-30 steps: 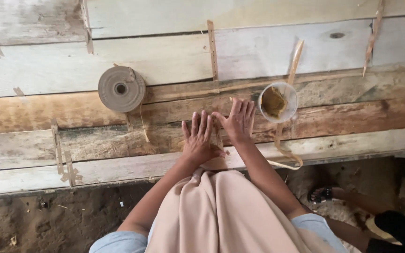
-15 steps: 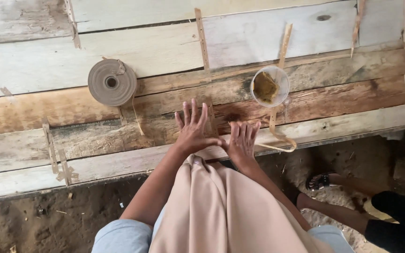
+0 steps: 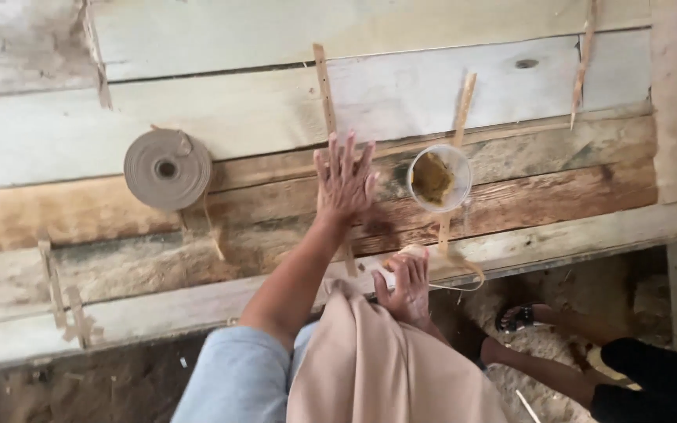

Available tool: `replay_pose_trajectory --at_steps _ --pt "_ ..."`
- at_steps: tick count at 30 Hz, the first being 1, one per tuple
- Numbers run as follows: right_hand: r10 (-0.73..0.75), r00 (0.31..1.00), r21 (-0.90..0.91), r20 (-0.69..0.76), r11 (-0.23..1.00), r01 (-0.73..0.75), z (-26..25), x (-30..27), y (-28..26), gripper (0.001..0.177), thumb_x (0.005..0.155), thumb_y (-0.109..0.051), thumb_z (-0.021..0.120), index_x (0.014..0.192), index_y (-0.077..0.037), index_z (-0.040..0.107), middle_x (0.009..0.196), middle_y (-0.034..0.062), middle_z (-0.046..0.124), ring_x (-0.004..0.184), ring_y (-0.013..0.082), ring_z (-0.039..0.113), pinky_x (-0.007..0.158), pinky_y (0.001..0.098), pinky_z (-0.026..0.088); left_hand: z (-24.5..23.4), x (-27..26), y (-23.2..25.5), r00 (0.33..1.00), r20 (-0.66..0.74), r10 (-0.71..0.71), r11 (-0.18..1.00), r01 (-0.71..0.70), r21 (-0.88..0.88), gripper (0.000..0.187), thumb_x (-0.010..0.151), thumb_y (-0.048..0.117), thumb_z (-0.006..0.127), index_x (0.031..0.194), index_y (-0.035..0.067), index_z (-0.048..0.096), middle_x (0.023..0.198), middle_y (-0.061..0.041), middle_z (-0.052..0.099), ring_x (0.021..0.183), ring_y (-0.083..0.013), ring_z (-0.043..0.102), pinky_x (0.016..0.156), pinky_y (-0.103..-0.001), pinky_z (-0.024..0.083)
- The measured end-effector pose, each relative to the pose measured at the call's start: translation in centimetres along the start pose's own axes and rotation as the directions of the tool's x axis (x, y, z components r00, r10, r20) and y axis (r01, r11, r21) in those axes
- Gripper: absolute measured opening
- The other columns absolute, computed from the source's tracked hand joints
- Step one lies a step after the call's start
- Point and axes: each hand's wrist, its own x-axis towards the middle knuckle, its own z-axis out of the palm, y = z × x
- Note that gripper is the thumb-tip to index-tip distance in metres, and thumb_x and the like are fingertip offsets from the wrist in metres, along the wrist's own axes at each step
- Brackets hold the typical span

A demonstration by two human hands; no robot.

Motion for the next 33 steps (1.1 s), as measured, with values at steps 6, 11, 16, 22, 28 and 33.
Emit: replay_pose_trajectory --at_steps 6,11,16,22,28,33 --pt "0.144 0.987 0.211 0.066 0.965 -0.155 0.1 1.3 0.8 0.026 0.085 -0.013 0.072 0.108 -0.002 0.062 0.093 0.0125 0.062 0.089 0.0383 0.065 0.115 0.0566 0.037 -2.5 0.6 0.5 0.966 0.189 -0.179 0.963 0.211 -0.167 0.081 0.099 0.043 0.056 0.166 0.018 0.020 0.172 -0.023 0.007 0.158 -0.0478 0.006 0.122 -0.067 0.008" --pt "0.325 0.930 0.435 0.172 0.822 -0.368 -2.1 6.9 -1.4 0.019 0.100 -0.005 0.052 0.116 0.005 0.055 0.099 0.0232 0.063 0.095 0.0452 0.064 0.103 0.0582 0.044 -3.6 -3.0 2.6 0.960 0.217 -0.177 0.978 0.197 -0.073 0.064 0.103 0.040 0.043 0.161 0.017 0.032 0.170 -0.020 0.017 0.158 -0.0435 0.008 0.123 -0.062 0.002" --pt "0.419 0.885 0.517 0.203 0.721 -0.461 -0.8 7.9 -2.0 0.031 0.103 -0.006 0.046 0.132 0.002 0.046 0.102 0.0171 0.069 0.076 0.0210 0.058 0.083 0.0475 0.050 -3.4 -4.9 2.5 0.963 0.249 -0.103 0.985 0.133 -0.107 0.059 0.106 0.047 0.038 0.161 0.024 0.036 0.171 -0.012 0.019 0.158 -0.0388 0.009 0.124 -0.061 0.003" --pt "0.380 0.924 0.475 0.053 0.804 -0.358 -1.3 8.2 -1.2 0.014 0.100 -0.003 0.053 0.112 0.002 0.057 0.096 0.0133 0.067 0.095 0.0345 0.071 0.119 0.0551 0.038 -4.1 -6.5 4.3 0.972 0.193 -0.133 0.967 0.170 -0.192 0.061 0.109 0.045 0.028 0.163 0.017 0.028 0.172 -0.013 0.014 0.159 -0.0368 0.008 0.126 -0.056 0.000" --pt "0.404 0.912 0.435 0.068 0.811 -0.392 -2.9 8.0 -2.8 0.018 0.105 -0.006 0.049 0.122 0.000 0.051 0.098 0.0125 0.067 0.101 0.0311 0.071 0.106 0.0557 0.047 -5.8 -6.8 4.2 0.991 0.119 -0.065 0.985 0.082 -0.150 0.059 0.106 0.045 0.030 0.155 0.016 0.044 0.167 -0.011 0.030 0.155 -0.0383 0.027 0.124 -0.057 0.017" --pt "0.442 0.895 0.401 0.060 0.810 -0.427 -2.9 5.8 -3.0 0.013 0.106 -0.008 0.050 0.115 -0.001 0.057 0.104 0.0107 0.071 0.114 0.0314 0.067 0.120 0.0535 0.033 -6.4 -8.9 4.4 0.975 0.193 0.107 0.954 -0.046 -0.296 0.058 0.107 0.048 0.030 0.160 0.026 0.036 0.169 -0.010 0.026 0.158 -0.0375 0.019 0.125 -0.057 0.009"
